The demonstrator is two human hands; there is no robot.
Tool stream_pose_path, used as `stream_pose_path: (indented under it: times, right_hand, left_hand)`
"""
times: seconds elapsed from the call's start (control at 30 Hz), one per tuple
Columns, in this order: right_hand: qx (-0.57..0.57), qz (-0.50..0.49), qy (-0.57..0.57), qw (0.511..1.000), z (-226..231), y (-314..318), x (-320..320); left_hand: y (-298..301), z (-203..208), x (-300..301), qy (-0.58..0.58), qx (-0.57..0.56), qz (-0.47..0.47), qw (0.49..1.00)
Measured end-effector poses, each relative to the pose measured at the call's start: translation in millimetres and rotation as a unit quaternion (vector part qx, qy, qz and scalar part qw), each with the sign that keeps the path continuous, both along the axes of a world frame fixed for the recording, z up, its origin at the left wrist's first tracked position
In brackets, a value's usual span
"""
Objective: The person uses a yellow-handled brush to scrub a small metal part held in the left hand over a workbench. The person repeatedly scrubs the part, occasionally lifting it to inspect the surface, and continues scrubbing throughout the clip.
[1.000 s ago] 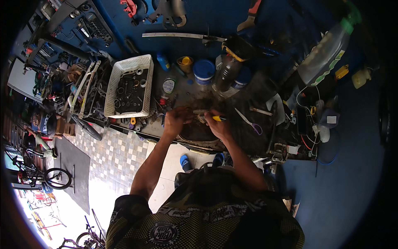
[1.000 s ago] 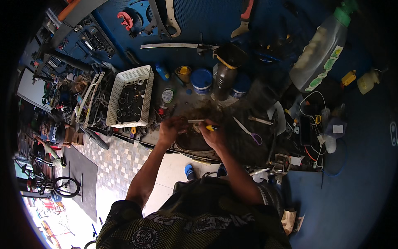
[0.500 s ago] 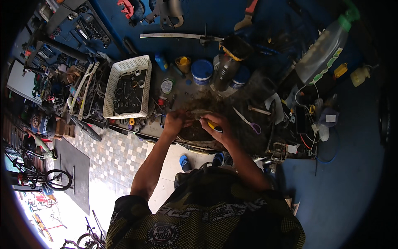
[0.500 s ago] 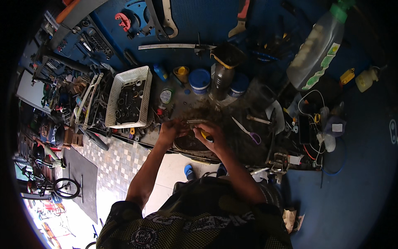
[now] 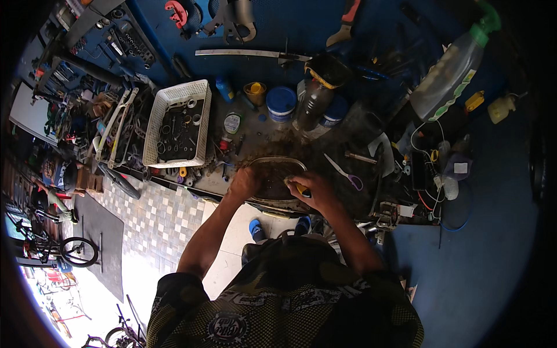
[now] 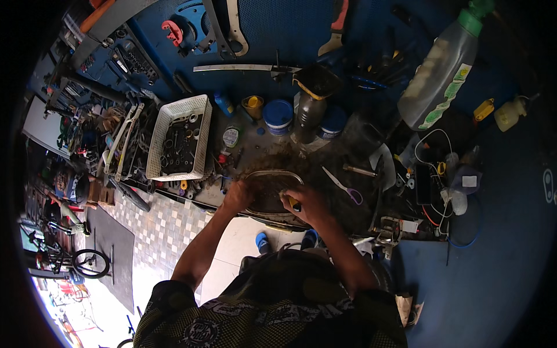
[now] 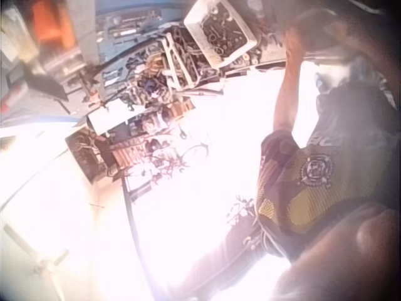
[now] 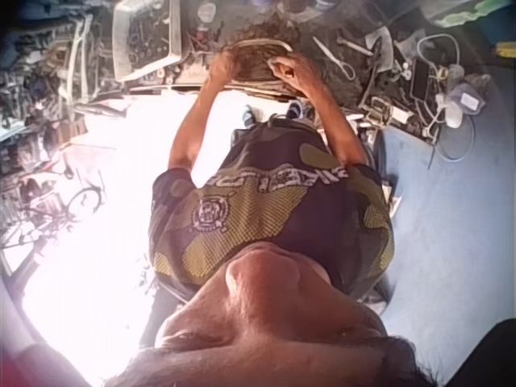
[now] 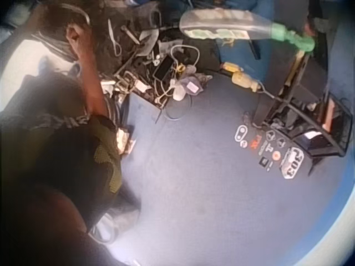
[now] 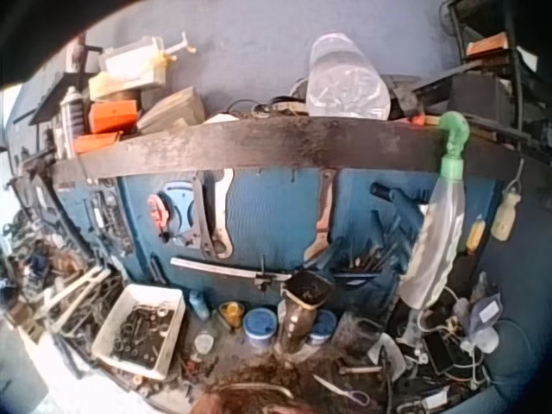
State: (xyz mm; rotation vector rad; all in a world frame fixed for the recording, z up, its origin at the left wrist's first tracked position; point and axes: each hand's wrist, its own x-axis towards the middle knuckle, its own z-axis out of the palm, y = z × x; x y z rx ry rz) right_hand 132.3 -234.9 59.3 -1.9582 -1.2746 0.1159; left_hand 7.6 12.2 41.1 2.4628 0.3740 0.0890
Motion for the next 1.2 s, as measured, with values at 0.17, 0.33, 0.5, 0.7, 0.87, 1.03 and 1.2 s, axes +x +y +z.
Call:
stream_pose_path:
  times: [0.17,0.33,0.5,0.7,0.87,1.03,1.2]
  right_hand:
    - [-0.017,-0.053,0.057,0.997,0,0,0]
    - [0.026,-0.135,0.246,0.960,31,21,-3]
    - [0.094,-0.105,0.314,0.939,48,63,-21]
    - [0.090,-0.140,0.272,0.948,39,74,-13]
    - [0.110,-0.115,0.304,0.939,29,72,-15]
    - [0.079,-0.176,0.296,0.936,22,63,-4]
    - [0.055,-0.110,0.266,0.956,18,47,-6]
  left_hand:
    - [-4,-16,0,-0.002,-0.325,0.066,0.943]
    - [-16,-8,6,-0.149,-0.330,0.123,0.924]
    - [-23,16,14,-0.131,-0.269,0.156,0.941]
    - [-15,14,18,-0.132,-0.341,0.191,0.911]
    - [-16,2,18,-0.049,-0.228,0.144,0.962]
    - [-17,0,21,-0.148,-0.389,0.162,0.895]
    - [-30,1,26,-0.157,-0.506,0.229,0.817]
